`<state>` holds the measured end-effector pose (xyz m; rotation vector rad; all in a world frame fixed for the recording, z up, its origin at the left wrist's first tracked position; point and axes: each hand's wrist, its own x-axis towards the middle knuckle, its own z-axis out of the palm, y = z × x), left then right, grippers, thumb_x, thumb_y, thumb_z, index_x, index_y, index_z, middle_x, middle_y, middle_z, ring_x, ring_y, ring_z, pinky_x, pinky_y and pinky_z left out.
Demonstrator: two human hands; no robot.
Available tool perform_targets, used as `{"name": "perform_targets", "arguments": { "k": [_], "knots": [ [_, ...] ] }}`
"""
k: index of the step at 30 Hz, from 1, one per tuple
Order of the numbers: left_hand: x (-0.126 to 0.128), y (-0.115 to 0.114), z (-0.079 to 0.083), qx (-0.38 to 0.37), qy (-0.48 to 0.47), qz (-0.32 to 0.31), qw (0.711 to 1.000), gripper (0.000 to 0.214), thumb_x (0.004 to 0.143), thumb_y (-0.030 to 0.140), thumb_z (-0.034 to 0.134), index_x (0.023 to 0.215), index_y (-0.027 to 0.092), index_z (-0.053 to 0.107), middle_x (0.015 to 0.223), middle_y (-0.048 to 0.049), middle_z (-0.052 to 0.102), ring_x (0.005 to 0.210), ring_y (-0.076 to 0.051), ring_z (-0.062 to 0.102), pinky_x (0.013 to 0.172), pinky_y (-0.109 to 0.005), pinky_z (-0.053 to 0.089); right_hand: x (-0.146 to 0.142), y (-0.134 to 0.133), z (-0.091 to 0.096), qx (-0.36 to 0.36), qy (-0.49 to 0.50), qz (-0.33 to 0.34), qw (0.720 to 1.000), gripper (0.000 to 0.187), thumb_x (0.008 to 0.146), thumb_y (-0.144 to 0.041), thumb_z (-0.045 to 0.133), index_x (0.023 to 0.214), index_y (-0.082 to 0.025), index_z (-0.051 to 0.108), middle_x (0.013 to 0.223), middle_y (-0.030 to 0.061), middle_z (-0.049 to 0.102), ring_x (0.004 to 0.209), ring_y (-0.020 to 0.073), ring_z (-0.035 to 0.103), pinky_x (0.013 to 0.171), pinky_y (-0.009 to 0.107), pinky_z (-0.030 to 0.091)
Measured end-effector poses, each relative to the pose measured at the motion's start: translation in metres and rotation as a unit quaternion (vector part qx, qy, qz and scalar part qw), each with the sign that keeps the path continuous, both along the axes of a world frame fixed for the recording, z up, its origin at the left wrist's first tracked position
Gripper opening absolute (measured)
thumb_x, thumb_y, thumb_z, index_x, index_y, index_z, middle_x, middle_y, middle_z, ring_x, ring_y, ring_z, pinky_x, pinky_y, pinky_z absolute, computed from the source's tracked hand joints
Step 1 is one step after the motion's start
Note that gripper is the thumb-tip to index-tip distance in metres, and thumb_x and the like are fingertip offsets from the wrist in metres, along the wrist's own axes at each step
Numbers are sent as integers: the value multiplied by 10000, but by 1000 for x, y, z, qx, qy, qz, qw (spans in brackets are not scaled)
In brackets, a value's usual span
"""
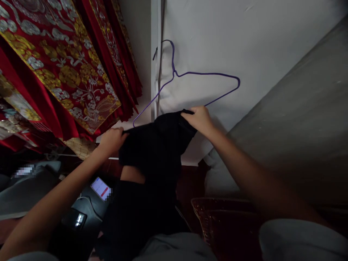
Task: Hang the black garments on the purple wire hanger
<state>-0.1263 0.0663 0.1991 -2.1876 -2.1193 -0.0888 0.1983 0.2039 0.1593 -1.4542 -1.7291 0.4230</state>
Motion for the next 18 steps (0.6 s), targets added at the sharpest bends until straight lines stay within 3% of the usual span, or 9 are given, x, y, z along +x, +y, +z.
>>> {"name": "perform_targets", "arguments": {
  "k": [2,6,9,12,14,16,18],
  "knots": [
    [5,6,12,74,-27,24,997,282,1022,238,447,1187,111,638,1111,-193,723,1081,-359,712,936,-471,552,-1,-5,1,-8,-5,-24,1000,343,764,-321,644,501,-208,455,492,-24,343,561,141,414,578,294,278],
    [29,27,24,172,-175,-112,963,468,918,46,407,1361,141,525,1366,-158,650,1295,-296,625,1114,-448,487,-13,-33,6,-40,10,-25,999,437,782,-324,646,477,-220,351,500,-26,279,530,119,358,545,288,256],
    [45,49,22,213,-247,-191,926,511,898,7,389,1358,182,526,1387,-110,642,1337,-266,592,1157,-443,452,-23,-59,10,-32,37,42,998,318,802,-294,601,538,-209,444,547,-2,420,569,149,463,560,285,330],
    [46,68,19,233,-252,-192,920,416,909,7,407,1231,186,600,1218,-105,698,1240,-274,635,1126,-452,463,-15,-75,16,25,51,81,995,72,747,-198,595,749,-199,667,702,30,636,692,196,604,614,290,416],
    [40,76,20,244,-235,-165,926,332,925,24,420,1134,175,629,1131,-121,704,1192,-290,641,1111,-463,460,4,-77,24,96,89,23,991,287,682,-124,616,932,-186,742,784,42,693,696,193,627,587,283,401],
    [30,80,26,255,-227,-147,929,267,948,60,430,1068,179,637,1085,-131,699,1175,-310,632,1103,-485,453,30,-73,34,180,150,-60,970,482,624,-60,674,1091,-156,749,827,45,706,653,166,607,566,282,375],
    [22,80,33,253,-234,-154,926,233,960,94,442,1029,200,637,1071,-127,690,1168,-323,623,1089,-501,455,55,-65,46,198,194,-97,956,558,583,-17,758,1127,-141,752,816,34,699,621,135,574,579,288,377]
  ]
}}
